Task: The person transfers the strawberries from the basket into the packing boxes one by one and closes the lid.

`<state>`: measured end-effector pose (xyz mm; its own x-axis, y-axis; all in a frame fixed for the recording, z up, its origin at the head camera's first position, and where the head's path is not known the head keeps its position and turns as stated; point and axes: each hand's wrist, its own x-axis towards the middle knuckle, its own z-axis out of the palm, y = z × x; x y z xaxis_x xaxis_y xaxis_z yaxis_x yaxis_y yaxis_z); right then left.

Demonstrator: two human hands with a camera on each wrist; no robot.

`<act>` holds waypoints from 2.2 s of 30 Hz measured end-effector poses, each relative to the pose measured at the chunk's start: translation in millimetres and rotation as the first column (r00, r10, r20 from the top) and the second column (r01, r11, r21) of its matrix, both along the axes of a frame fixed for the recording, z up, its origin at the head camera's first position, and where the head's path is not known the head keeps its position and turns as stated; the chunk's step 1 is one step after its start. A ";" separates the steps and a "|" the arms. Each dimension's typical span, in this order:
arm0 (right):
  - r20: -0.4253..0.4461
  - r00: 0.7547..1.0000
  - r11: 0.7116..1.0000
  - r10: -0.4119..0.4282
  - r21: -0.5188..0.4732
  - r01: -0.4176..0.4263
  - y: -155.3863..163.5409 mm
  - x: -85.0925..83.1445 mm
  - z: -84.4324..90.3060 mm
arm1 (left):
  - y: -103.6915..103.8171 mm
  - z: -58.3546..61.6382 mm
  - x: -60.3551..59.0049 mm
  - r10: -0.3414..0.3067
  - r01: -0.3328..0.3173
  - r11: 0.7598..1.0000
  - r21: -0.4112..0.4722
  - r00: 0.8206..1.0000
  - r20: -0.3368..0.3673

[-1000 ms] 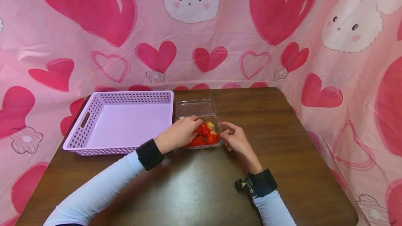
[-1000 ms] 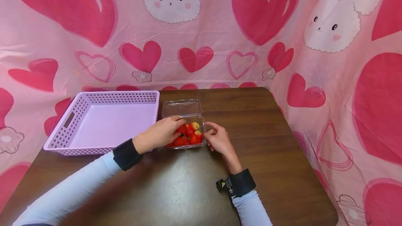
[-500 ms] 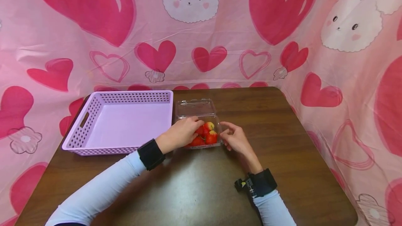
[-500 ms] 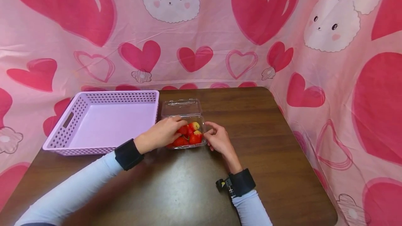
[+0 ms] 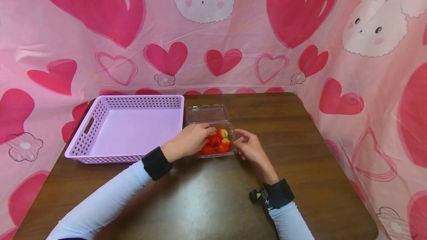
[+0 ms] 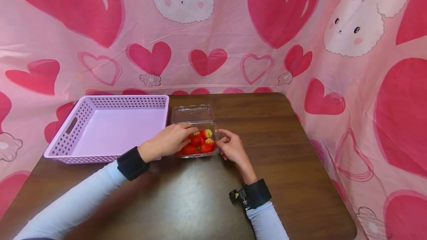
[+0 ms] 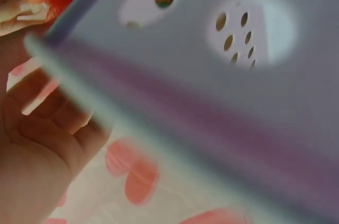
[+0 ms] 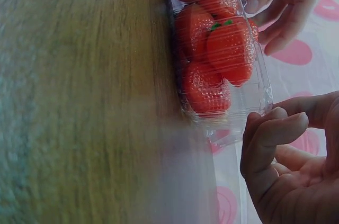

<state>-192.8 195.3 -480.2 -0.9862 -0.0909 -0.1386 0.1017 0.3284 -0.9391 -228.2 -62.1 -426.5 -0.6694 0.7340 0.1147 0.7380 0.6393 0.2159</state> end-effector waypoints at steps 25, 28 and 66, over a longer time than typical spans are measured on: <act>0.017 1.000 1.000 0.020 0.021 -0.020 17.6 6.9 3.6 | -10.1 -1.9 14.8 0.391 -0.371 0.917 0.144 0.906 -0.159; 0.033 0.999 1.000 0.026 0.004 -0.026 22.4 8.3 5.0 | -7.3 -5.1 18.1 0.397 -0.373 0.916 0.150 0.895 -0.202; 0.138 0.989 0.994 -0.047 -0.090 0.059 22.8 -53.4 7.5 | 13.3 -32.4 12.7 0.468 -0.477 0.862 0.170 0.879 0.092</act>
